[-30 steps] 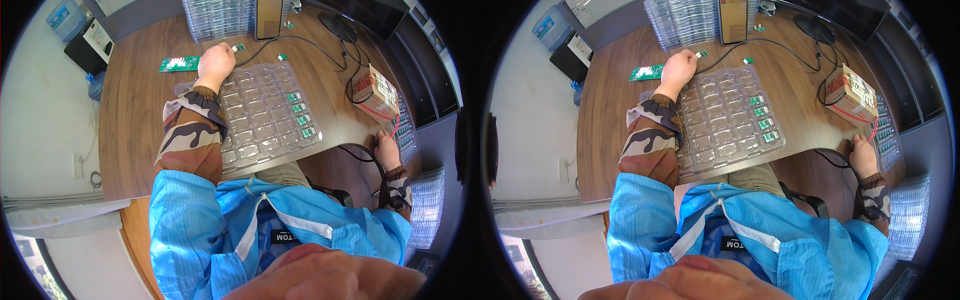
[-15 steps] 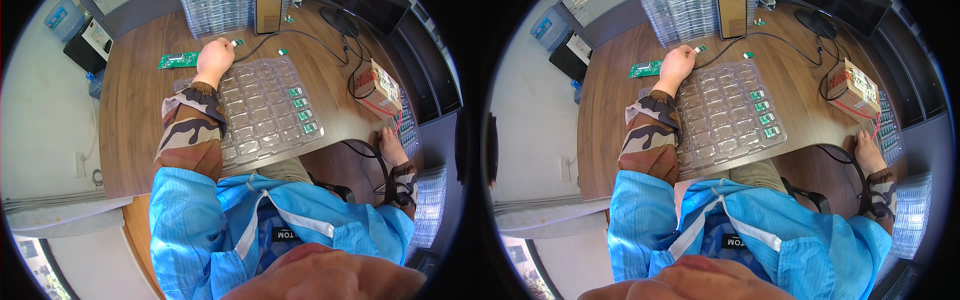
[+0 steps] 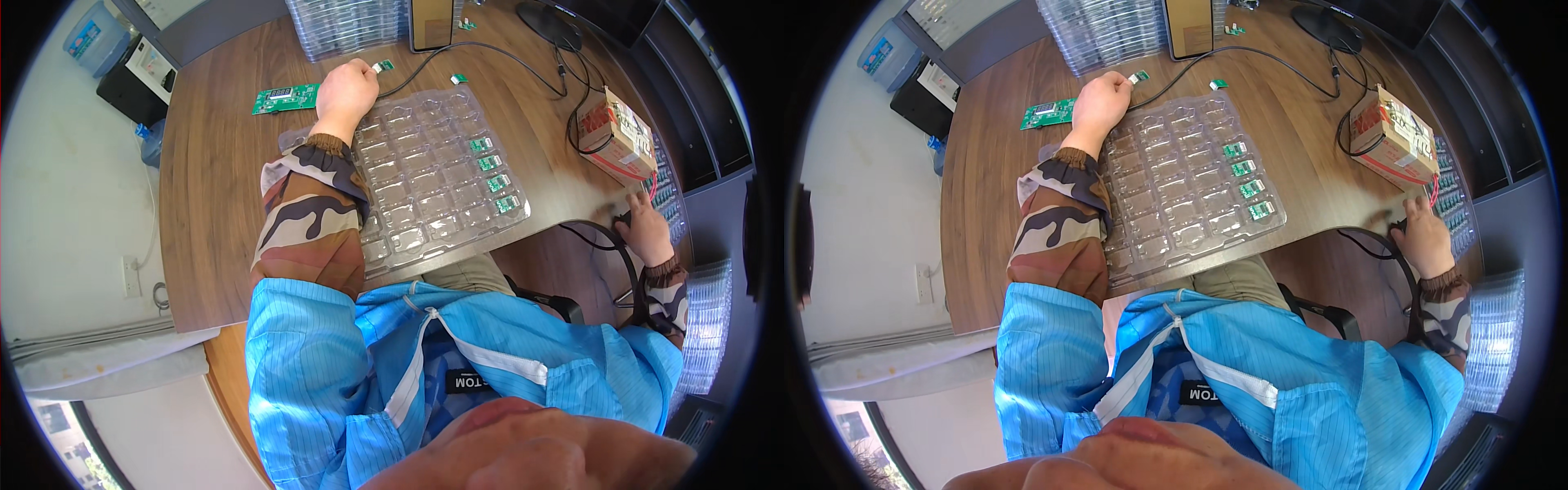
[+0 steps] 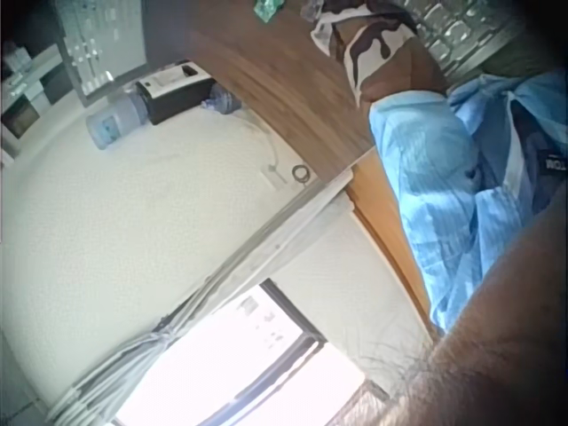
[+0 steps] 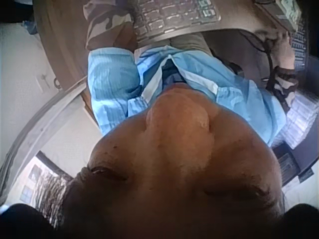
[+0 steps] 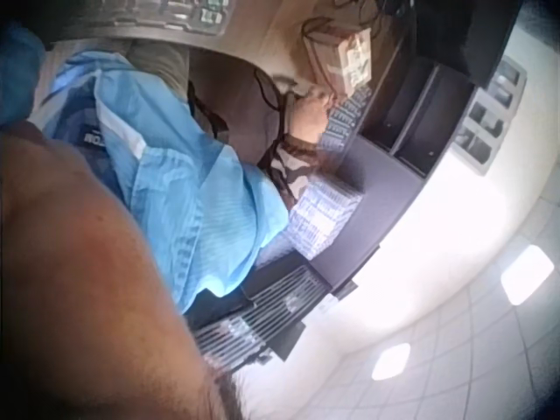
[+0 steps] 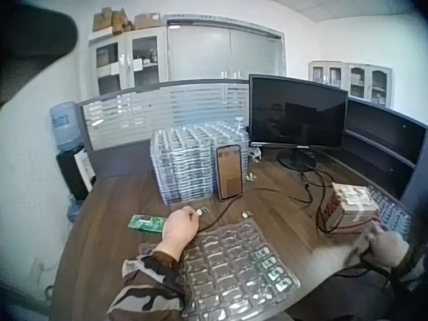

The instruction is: Picking up small electronic components and placing them into specific slots in a plastic tray.

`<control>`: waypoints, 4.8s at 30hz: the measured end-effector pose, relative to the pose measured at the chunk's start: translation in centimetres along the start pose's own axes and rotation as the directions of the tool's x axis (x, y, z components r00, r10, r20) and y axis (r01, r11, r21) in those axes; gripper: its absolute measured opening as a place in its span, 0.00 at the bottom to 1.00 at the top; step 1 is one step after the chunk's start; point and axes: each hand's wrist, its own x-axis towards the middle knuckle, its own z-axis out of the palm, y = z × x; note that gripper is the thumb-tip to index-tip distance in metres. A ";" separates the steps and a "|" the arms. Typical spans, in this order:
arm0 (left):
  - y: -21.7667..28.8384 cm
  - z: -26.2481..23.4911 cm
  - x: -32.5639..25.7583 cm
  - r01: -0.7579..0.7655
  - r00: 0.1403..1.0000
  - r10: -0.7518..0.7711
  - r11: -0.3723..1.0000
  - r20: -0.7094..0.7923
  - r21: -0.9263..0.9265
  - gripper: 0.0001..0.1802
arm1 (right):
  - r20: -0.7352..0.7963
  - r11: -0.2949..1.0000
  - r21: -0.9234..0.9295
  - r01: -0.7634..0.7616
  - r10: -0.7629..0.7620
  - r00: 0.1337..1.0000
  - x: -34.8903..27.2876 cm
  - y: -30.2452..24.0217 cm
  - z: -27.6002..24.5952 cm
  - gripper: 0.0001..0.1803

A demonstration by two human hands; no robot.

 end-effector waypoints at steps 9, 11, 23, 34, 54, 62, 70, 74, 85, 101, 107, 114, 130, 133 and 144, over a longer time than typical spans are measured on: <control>-0.5 0.4 0.4 -0.026 1.000 0.026 1.000 -0.010 -0.003 0.14 | -0.492 0.896 0.123 0.426 -0.318 0.811 6.1 -9.1 -6.1 0.12; -0.7 0.4 0.3 -0.026 0.999 0.026 1.000 -0.027 0.001 0.13 | -0.649 0.802 0.128 0.583 -0.377 0.661 10.9 -11.2 -5.2 0.12; -0.1 0.2 -0.5 -0.028 0.999 0.029 1.000 -0.029 0.013 0.11 | -0.823 0.759 0.243 0.604 -0.168 0.542 26.1 -20.0 -4.8 0.18; -0.4 0.3 -0.3 -0.004 1.000 0.003 1.000 0.008 0.016 0.11 | -0.825 0.589 0.369 0.719 -0.149 0.545 22.7 -19.3 -5.5 0.09; -0.6 0.2 -0.1 -0.001 1.000 0.001 1.000 0.010 0.020 0.14 | -0.749 0.377 0.357 0.854 -0.431 0.503 16.5 -17.0 -1.8 0.03; -0.2 -0.1 -0.2 -0.009 1.000 0.008 0.999 0.012 0.044 0.13 | -0.739 0.377 0.365 0.851 -0.439 0.512 16.5 -17.8 -1.2 0.04; -0.3 0.0 0.2 -0.031 0.999 0.030 0.999 0.010 0.041 0.13 | -0.812 0.493 0.393 0.776 -0.209 0.545 21.2 -17.9 0.5 0.08; -0.4 0.0 0.3 -0.043 0.999 0.042 0.998 0.015 0.054 0.13 | -0.694 0.457 0.429 0.780 -0.387 0.608 22.7 -17.3 1.2 0.15; -2.3 0.0 0.1 -0.232 0.973 0.232 0.973 -0.008 0.007 0.12 | -0.529 0.418 0.682 0.600 -0.286 0.799 19.6 -17.4 -0.8 0.13; -2.0 0.1 0.3 -0.198 0.975 0.214 0.958 0.058 -0.208 0.10 | -0.785 0.328 0.584 0.742 -0.004 0.620 -1.1 -0.9 0.4 0.08; -1.6 0.3 0.6 -0.212 0.972 0.226 0.962 0.067 -0.173 0.10 | -0.324 0.232 0.934 0.271 0.871 0.371 -1.6 16.7 10.1 0.11; -2.0 0.1 0.3 -0.238 0.969 0.243 0.964 0.032 -0.116 0.10 | -0.243 0.309 0.828 -0.468 0.950 0.197 -0.5 23.5 17.4 0.12; -1.5 0.0 -0.2 -0.242 0.968 0.247 0.965 0.036 -0.104 0.10 | -0.326 0.349 0.811 -0.469 0.936 0.134 0.0 23.0 17.4 0.10; -1.6 0.0 -0.2 -0.217 0.974 0.224 0.968 0.042 -0.129 0.10 | -0.490 0.474 0.602 -0.642 0.855 0.171 0.0 22.1 15.9 0.09; -1.5 0.2 0.2 -0.231 0.970 0.237 0.967 0.047 -0.109 0.11 | -0.550 0.487 0.466 -0.739 0.813 0.189 0.2 22.2 17.4 0.10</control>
